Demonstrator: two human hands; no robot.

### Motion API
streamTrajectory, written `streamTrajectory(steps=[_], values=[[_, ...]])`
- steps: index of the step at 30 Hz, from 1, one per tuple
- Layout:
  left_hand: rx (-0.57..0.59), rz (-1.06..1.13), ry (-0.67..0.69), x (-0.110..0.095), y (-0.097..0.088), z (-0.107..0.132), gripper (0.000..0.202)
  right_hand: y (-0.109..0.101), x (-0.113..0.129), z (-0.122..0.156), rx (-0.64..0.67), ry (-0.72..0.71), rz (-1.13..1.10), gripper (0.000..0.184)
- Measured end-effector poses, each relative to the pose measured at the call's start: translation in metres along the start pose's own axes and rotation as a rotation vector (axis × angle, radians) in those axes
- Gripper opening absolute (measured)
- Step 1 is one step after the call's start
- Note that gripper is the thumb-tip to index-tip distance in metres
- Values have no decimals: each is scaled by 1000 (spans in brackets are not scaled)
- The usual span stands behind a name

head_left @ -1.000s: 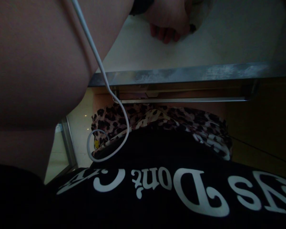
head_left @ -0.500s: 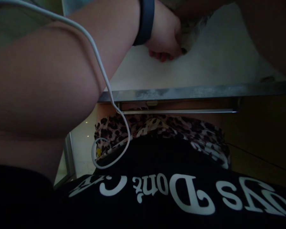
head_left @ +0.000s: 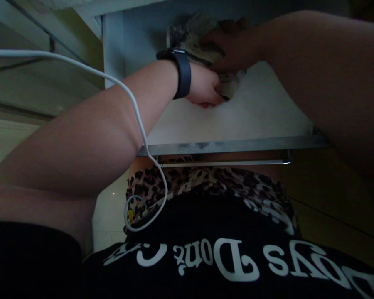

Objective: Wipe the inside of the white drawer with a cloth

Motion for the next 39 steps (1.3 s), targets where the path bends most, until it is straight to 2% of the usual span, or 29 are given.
streamTrajectory(steps=[3,9,20,25,30,39], values=[[19,-56,8,3,0,-4,44,-1,-1,0,-35,-19,135,100],[28,-77,44,7,0,-7,45,-5,5,8,4,12,116,96],[39,-55,23,4,-1,-3,47,-5,5,11,10,10,121,99],[31,-34,4,6,1,-7,45,-6,8,14,10,24,103,94],[15,-18,-15,8,3,-9,42,-3,3,11,2,-1,75,95],[18,-52,4,0,1,-1,42,0,2,12,-3,29,40,97]])
Point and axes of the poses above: each hand's wrist, its own z-axis away from the middle knuckle, its own y-axis out of the palm, x = y × z, the point moved 1 cm from there along -z, towards the middle knuckle, and after that the axes turned 4 degrees about y, right-handed, at the moved point
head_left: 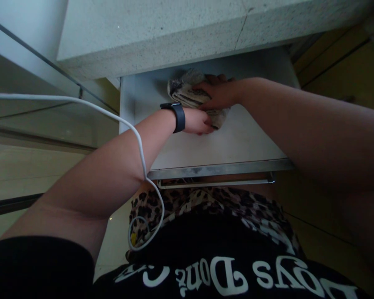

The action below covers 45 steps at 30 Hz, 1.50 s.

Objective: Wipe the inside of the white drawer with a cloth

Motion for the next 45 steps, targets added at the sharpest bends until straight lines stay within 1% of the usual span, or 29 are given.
streamTrajectory(steps=[7,14,19,24,27,31,36,41,45], values=[[-4,15,14,5,1,-3,39,1,-2,-3,15,3,-28,100],[-15,13,19,9,4,-6,42,2,-4,-4,5,-30,13,97],[5,14,52,11,5,-7,40,3,-4,-5,22,-27,10,102],[14,31,18,7,4,-5,42,6,-7,-7,8,-28,-11,100],[22,46,-4,4,3,-3,43,8,-9,-9,-16,-44,-42,103],[16,48,8,3,2,-2,41,11,-12,-14,-31,-46,-32,103],[28,5,9,3,2,-1,42,10,-11,-14,-20,-28,-32,109],[42,1,9,0,1,1,38,8,-9,-9,6,-27,-2,101],[31,13,6,0,1,1,40,8,-9,-8,-20,-41,-25,104]])
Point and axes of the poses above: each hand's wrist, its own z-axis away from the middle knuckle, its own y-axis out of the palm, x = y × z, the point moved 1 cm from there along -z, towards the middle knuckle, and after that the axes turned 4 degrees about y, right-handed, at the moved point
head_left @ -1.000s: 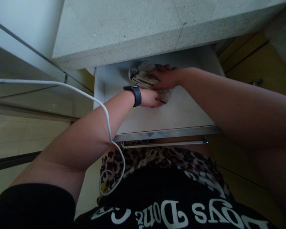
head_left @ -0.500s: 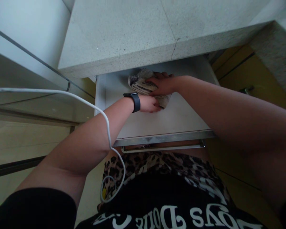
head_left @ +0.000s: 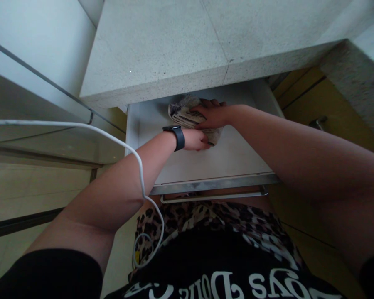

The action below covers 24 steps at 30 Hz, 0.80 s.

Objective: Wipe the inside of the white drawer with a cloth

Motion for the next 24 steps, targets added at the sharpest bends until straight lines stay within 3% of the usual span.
streamTrajectory(steps=[24], values=[[-40,24,47,14,7,-11,38,1,2,1,16,17,30,93]])
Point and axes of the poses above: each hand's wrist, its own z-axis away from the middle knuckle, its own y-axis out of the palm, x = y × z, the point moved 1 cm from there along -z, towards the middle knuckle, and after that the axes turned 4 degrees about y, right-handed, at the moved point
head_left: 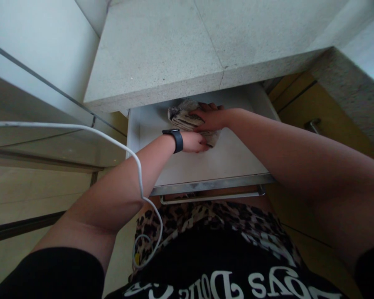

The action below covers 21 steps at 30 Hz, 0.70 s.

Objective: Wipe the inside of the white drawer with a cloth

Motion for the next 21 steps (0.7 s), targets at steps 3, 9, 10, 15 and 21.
streamTrajectory(steps=[3,9,10,15,21], values=[[4,7,9,3,1,-2,39,-1,1,1,14,11,5,93],[5,-11,-3,-1,-1,0,38,-2,1,1,16,0,5,95],[3,-6,-13,-3,-2,1,38,-1,1,1,13,-3,5,95],[21,-17,-32,-7,-4,5,39,1,-1,-3,-2,1,23,96],[20,-23,-13,-7,-4,4,37,1,-1,-3,-3,20,22,97]])
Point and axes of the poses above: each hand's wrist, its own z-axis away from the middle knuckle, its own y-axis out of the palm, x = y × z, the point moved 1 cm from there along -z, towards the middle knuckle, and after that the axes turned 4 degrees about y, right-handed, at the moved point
